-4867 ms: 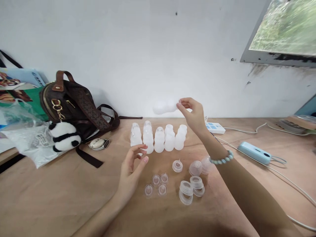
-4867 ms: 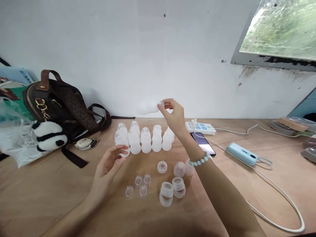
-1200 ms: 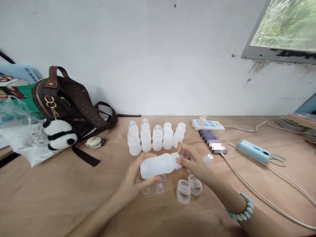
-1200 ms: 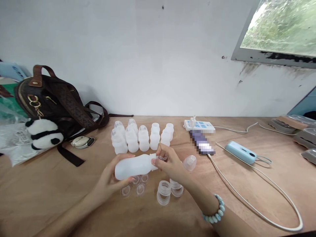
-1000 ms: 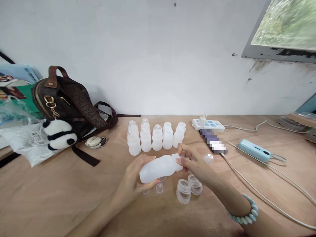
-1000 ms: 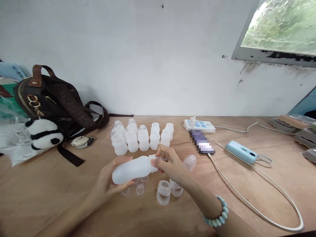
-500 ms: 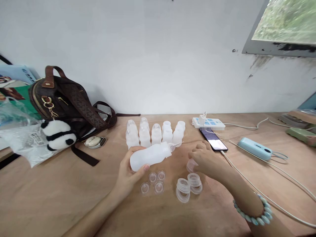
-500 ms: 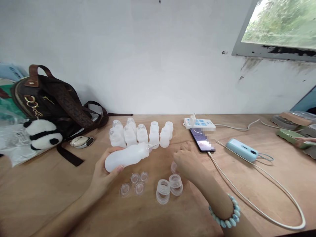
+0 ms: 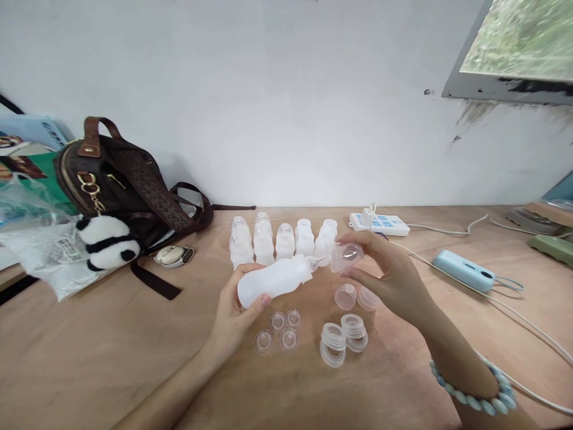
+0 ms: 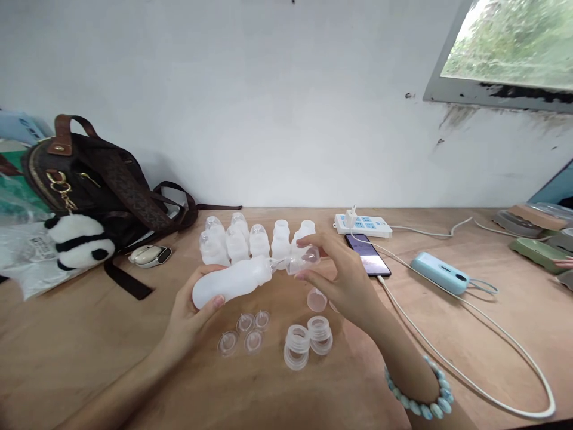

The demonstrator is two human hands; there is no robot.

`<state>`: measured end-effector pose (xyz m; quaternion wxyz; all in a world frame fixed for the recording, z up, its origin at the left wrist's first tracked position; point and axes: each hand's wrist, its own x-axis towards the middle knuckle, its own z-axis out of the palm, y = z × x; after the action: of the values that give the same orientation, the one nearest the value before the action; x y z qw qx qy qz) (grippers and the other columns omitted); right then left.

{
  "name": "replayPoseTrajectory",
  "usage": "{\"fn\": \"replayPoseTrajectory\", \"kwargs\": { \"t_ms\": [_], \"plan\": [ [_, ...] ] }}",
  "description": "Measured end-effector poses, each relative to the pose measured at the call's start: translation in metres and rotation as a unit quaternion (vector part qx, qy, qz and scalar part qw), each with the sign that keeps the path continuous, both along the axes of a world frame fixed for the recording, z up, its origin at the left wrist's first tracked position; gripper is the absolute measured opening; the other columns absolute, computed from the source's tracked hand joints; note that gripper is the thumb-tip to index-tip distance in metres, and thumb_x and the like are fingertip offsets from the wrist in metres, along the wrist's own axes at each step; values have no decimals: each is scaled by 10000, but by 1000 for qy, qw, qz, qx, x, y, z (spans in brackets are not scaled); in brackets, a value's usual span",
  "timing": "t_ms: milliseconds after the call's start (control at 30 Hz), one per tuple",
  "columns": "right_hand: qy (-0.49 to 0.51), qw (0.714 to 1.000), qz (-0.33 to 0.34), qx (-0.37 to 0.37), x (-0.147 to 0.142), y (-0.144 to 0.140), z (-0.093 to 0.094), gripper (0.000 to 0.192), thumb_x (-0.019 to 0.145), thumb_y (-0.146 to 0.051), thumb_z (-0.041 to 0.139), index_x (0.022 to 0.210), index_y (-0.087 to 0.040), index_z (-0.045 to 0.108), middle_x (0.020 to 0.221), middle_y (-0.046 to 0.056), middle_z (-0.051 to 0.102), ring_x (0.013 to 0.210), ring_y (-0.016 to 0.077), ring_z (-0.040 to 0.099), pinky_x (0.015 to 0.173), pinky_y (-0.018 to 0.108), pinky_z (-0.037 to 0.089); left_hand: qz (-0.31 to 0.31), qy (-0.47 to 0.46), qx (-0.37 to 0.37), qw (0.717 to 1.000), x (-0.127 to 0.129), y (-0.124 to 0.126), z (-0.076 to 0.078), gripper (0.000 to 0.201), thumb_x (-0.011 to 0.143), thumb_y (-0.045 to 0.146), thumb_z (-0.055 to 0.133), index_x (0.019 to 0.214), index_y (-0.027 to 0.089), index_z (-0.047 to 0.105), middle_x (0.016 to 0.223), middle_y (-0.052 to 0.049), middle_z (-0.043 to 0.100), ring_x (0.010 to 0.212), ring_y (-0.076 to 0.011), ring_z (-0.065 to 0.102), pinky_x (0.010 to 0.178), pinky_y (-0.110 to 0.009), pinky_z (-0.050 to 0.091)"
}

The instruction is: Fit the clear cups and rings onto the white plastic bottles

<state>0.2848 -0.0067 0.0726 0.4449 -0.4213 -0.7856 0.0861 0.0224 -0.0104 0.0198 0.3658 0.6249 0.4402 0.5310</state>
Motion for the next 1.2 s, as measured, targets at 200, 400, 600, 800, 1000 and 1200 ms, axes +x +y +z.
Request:
{"fn": "replayPoseTrajectory", "kwargs": {
  "t_ms": [200,400,600,800,1000,1200],
  "plan": [
    [-4,994,111,3,-17,-8,-11,258,882,-279,667,1130,-229,618,1079,70,694,1003,219,662,813,337,562,-48,-10,20,999,3,-5,-6,314,717,338,693,968,182,587,812,-6,629,659,-149,555,556,-210,422],
    [16,989,134,57,-24,-13,-9,251,881,-250,675,1127,-215,641,1076,84,704,1030,219,676,834,323,584,-45,-34,42,998,5,-14,-15,313,724,302,726,993,212,593,844,2,659,632,-126,558,520,-179,414],
    [43,986,155,36,-25,-13,-4,271,848,-243,719,1112,-230,655,1077,68,708,1028,210,674,855,323,580,-60,-42,48,996,2,-12,-15,346,742,374,744,1017,224,598,876,0,659,650,-129,562,521,-180,418],
    [228,961,122,-98,-50,-12,-23,372,856,-276,688,1196,-267,536,1092,46,669,989,186,664,793,309,594,-111,-53,-1,992,2,0,-22,479,807,541,665,1129,202,561,1016,-57,647,852,-217,608,666,-262,479],
    [106,988,6,-109,-63,9,-28,337,835,-314,666,1120,-231,506,985,43,643,782,184,628,664,329,546,-67,-37,-21,997,-1,3,-39,561,923,545,514,1389,273,360,1310,-85,509,1119,-248,501,916,-363,424],
    [-109,987,-60,-97,-73,37,-33,321,816,-234,679,1082,-195,504,1004,78,633,767,218,626,697,386,521,24,-90,58,994,0,-3,-34,377,978,519,409,1280,297,446,1269,-64,476,1037,-216,481,836,-338,411]
  ]
}}
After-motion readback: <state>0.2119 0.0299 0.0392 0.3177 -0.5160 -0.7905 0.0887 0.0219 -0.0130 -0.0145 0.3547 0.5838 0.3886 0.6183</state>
